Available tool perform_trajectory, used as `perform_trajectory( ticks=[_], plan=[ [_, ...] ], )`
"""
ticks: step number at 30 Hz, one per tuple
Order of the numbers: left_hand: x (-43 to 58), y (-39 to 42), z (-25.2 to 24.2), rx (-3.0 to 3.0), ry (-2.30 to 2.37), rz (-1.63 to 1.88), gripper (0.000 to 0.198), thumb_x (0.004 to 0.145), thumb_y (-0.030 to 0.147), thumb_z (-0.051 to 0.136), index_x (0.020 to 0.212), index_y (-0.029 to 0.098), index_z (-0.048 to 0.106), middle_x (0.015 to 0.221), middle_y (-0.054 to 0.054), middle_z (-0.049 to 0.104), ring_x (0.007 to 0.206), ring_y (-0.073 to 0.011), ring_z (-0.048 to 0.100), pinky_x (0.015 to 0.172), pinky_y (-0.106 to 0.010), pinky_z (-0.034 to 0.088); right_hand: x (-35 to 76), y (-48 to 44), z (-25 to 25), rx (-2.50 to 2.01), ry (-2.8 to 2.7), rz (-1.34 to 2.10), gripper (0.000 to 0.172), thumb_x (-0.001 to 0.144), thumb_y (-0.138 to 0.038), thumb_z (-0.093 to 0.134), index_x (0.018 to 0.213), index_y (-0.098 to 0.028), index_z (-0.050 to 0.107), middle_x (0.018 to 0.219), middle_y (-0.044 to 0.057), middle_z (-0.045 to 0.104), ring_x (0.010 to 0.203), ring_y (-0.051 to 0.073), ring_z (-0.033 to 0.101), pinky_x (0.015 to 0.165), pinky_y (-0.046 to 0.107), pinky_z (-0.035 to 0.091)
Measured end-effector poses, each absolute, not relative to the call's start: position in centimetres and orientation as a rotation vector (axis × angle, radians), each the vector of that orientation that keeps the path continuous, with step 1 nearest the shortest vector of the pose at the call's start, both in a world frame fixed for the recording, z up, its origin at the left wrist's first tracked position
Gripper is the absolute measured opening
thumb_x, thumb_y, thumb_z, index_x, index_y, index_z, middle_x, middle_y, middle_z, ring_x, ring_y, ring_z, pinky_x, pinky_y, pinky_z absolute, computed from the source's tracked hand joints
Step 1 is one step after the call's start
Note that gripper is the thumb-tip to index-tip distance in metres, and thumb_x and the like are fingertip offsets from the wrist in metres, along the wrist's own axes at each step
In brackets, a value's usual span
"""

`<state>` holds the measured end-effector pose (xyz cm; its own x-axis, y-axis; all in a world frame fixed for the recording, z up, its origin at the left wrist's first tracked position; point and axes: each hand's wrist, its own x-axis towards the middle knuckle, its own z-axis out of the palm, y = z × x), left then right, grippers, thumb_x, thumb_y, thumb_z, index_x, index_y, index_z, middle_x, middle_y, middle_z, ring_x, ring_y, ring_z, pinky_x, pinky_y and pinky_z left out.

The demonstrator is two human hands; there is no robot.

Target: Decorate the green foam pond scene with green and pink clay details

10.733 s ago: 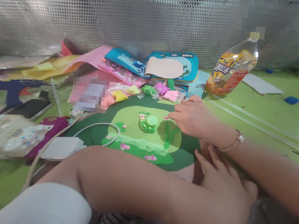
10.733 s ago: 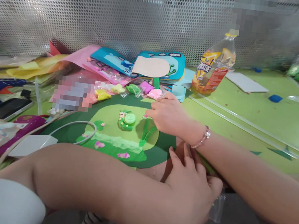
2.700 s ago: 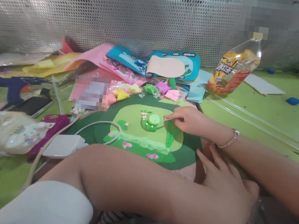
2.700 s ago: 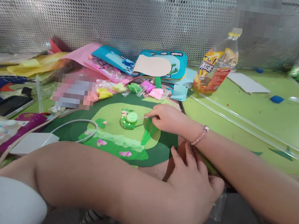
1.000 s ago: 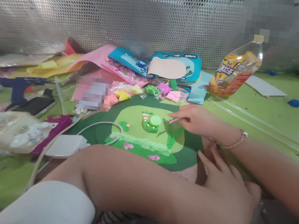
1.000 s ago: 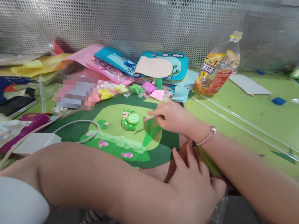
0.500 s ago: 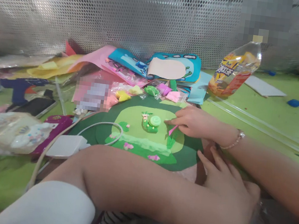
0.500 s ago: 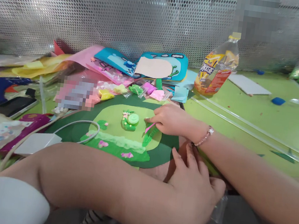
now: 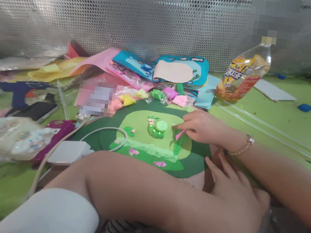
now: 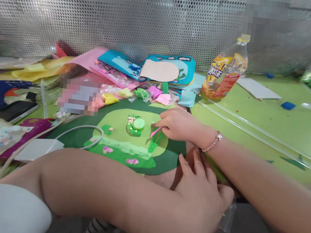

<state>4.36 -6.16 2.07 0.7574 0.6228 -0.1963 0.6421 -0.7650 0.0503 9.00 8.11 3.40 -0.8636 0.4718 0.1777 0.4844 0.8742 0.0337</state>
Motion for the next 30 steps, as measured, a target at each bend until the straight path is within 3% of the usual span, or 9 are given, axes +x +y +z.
perform_trajectory(
  ticks=[6,13,24,30],
  plan=[
    [4.28,-6.28,2.23,2.835,1.038,-0.207,0.043,0.085,0.020,0.040,0.127,0.021,0.047,0.143,-0.019,0.031,0.130,-0.0483,0.021,0.090,-0.073,0.031,8.64,7.81,3.76,-1.021,-2.721,0.009,0.038,0.079,-0.011,0.041,0.102,-0.015,0.070,0.086,0.009,0.067,0.077,0.018,0.057,0.071,0.029,0.041],
    [4.24,-6.20,2.22,2.796,1.049,-0.197,0.041,0.087,0.020,0.038,0.126,0.021,0.049,0.144,-0.020,0.029,0.130,-0.0486,0.020,0.091,-0.073,0.028,8.44,7.99,3.44,-1.009,-2.819,0.178,0.045,0.078,-0.009,0.041,0.115,-0.020,0.065,0.095,0.008,0.068,0.080,0.017,0.059,0.073,0.028,0.042],
    [4.46,-6.19,2.13,2.810,1.038,-0.206,0.043,0.084,0.019,0.043,0.127,0.020,0.048,0.144,-0.021,0.028,0.130,-0.0493,0.020,0.091,-0.074,0.028,8.71,8.40,3.09,-1.024,-2.790,0.245,0.045,0.079,-0.009,0.041,0.114,-0.022,0.066,0.092,0.007,0.068,0.076,0.014,0.058,0.070,0.025,0.042],
    [4.37,-6.18,2.05,2.806,1.043,-0.188,0.041,0.085,0.020,0.041,0.126,0.020,0.048,0.144,-0.020,0.029,0.131,-0.0484,0.020,0.092,-0.073,0.027,8.82,8.44,3.44,-1.053,-2.736,0.233,0.041,0.076,-0.007,0.042,0.099,-0.021,0.073,0.084,0.005,0.068,0.071,0.014,0.058,0.069,0.026,0.043]
  ],
)
